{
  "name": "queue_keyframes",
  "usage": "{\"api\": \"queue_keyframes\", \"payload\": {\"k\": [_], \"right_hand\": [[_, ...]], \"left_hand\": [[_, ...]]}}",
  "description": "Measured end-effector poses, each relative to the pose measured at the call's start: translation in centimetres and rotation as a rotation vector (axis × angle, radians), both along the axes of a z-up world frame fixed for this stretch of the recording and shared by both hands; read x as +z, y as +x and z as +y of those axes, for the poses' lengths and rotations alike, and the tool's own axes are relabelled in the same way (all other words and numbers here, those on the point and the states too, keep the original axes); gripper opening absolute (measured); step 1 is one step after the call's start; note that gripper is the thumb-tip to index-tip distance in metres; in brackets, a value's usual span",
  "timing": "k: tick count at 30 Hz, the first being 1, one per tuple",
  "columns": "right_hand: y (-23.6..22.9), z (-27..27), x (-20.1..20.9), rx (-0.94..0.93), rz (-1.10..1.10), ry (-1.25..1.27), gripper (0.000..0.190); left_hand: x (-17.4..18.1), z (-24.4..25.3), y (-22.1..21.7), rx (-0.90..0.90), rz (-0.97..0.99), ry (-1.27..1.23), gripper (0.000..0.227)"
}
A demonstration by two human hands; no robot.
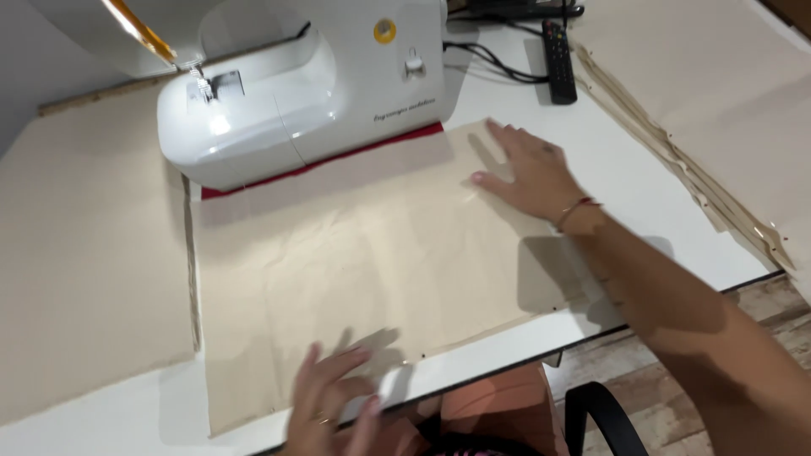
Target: Pinning the edge of a fabric piece to prepare it for sewing on a machine
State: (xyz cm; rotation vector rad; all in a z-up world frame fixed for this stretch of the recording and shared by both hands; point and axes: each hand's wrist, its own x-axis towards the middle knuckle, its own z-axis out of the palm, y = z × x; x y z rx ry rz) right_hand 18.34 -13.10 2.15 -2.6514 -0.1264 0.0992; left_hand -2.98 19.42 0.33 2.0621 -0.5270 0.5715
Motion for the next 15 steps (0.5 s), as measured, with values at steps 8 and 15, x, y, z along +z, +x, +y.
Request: {"api": "queue_keyframes", "payload": {"k": [8,15], "right_hand": [[-0.5,-2.1,-1.6,0.189,-0.067,0.049,0.041],[-0.4,-10.9,10.3,-0.002,0.098,0.26,0.037]], "left_hand": [[-16.6,18.1,2.8,0.159,0.422,0.446,0.037],[-18.0,20.7,4.6,0.14,0.411,0.592,0.03]]}}
